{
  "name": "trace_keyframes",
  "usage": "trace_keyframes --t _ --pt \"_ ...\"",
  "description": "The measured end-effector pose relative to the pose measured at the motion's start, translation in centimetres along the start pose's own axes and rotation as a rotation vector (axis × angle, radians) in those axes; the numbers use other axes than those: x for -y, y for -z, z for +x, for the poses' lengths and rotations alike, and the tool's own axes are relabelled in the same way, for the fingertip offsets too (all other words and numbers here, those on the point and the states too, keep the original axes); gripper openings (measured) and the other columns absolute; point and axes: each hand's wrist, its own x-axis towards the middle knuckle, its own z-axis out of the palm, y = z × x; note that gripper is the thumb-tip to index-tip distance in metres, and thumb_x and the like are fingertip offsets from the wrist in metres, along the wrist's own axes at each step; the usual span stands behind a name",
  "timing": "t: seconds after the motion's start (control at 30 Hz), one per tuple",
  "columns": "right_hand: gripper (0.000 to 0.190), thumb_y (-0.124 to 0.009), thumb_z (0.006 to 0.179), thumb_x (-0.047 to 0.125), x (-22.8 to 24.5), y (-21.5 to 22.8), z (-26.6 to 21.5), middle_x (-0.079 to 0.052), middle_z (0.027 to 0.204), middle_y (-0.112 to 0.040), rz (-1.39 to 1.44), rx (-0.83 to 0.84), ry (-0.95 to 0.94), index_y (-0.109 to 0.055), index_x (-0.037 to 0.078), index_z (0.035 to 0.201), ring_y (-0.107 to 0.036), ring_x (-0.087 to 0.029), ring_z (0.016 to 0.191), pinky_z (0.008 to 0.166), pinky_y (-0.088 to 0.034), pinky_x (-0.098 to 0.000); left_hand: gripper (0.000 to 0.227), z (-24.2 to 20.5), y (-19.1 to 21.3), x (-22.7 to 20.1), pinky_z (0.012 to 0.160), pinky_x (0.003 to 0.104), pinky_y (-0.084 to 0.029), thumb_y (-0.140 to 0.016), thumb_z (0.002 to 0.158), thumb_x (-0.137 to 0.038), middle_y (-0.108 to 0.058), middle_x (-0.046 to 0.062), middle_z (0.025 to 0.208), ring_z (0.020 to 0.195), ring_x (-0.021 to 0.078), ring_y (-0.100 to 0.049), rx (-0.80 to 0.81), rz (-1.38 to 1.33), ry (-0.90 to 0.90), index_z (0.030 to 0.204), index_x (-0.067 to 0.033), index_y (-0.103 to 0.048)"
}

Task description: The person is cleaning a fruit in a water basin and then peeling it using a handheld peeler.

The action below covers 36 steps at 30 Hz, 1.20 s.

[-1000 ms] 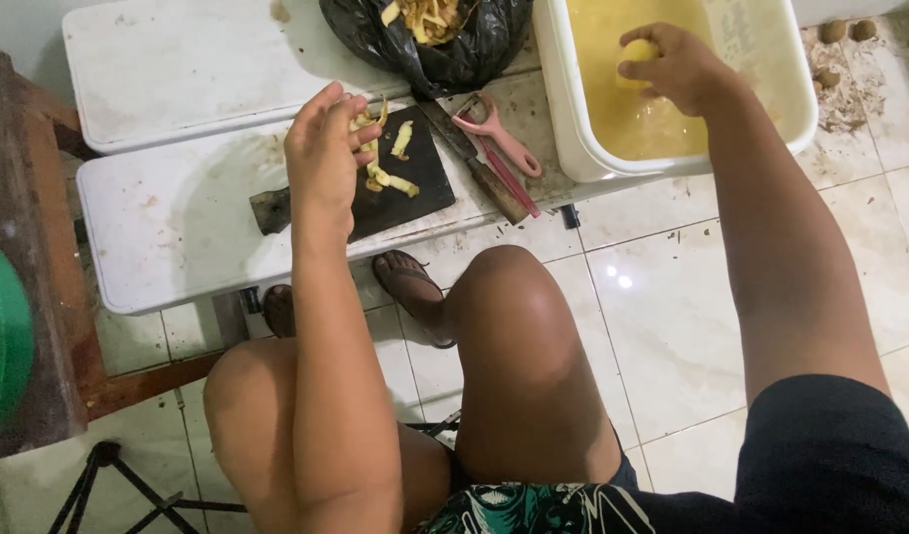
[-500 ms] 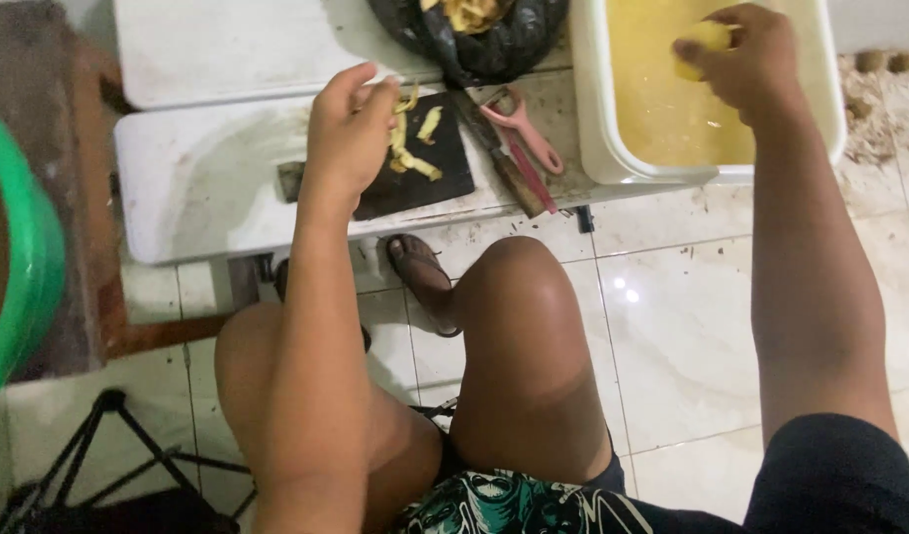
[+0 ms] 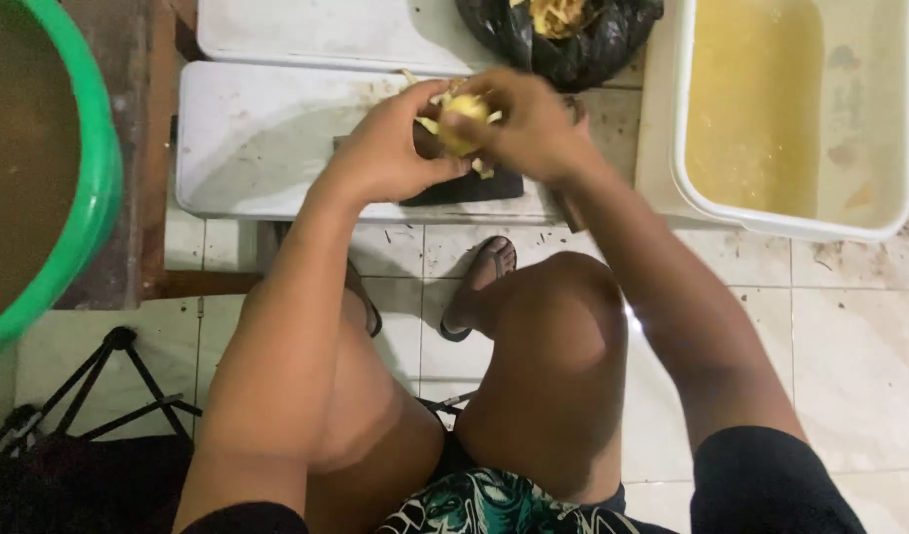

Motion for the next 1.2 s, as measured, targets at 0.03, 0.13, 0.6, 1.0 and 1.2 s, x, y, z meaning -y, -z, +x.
trace_keyframes --t 0.03,0.13,0.6,1.0,1.2 --pt "0.030 -0.074 0.093 0.034 0.2 -0.9 0.5 -0.006 0.102 -0.073 0.003 0.006 0.003 -0.067 0.012 0.112 -0.069 -0.015 0.089 0.075 -0.057 -0.0292 0.081 0.0 0.5 -0.6 0.098 0.037 -0.046 -0.084 0.078 -0.032 -0.063 0.005 0.141 0.129 0.0231 -0.058 -0.004 0.001 0.006 0.148 -0.0152 -0.047" --pt "0.037 -0.070 0.093 0.041 0.4 -3.0 1.7 -0.007 0.087 -0.076 0.180 0.076 -0.019 -0.066 0.009 0.110 -0.075 -0.018 0.057 0.053 -0.062 -0.0261 0.035 0.2 1.4 -1.0 0.065 0.039 -0.049 -0.060 0.082 -0.014 -0.070 0.000 0.109 0.089 0.0221 -0.064 -0.009 0.057 0.232 0.116 -0.0203 -0.062" --pt "0.088 -0.074 0.088 0.059 -4.7 -6.8 7.9 -0.010 0.168 -0.023 -0.884 0.253 0.068 -0.028 0.038 0.161 -0.029 -0.050 0.146 0.104 -0.031 -0.0728 0.050 2.1 4.3 4.8 0.072 0.046 -0.056 -0.085 0.079 -0.025 -0.068 0.007 0.118 0.102 0.0306 -0.066 -0.249 0.251 0.382 0.123 -0.0129 -0.065" --pt "0.015 -0.066 0.092 -0.009 -11.0 -4.4 6.4 -0.017 0.089 -0.071 -0.590 0.056 0.710 -0.079 -0.001 0.092 -0.064 -0.037 0.085 0.067 -0.053 -0.0475 0.045 1.7 3.8 3.6 0.067 0.043 -0.056 -0.088 0.077 -0.020 -0.064 0.005 0.116 0.095 0.0276 -0.064 -0.233 0.180 0.344 0.116 -0.0127 -0.066" --pt "0.035 -0.055 0.089 -0.011 -7.9 -0.8 3.4 -0.017 0.113 -0.077 -0.376 0.076 0.473 -0.077 -0.001 0.114 -0.073 -0.033 0.103 0.088 -0.062 -0.0459 0.043 1.7 3.5 1.8 0.044 0.044 -0.058 -0.086 0.078 -0.017 -0.063 0.006 0.116 0.089 0.0306 -0.064 -0.189 0.136 0.343 0.117 -0.0128 -0.067"
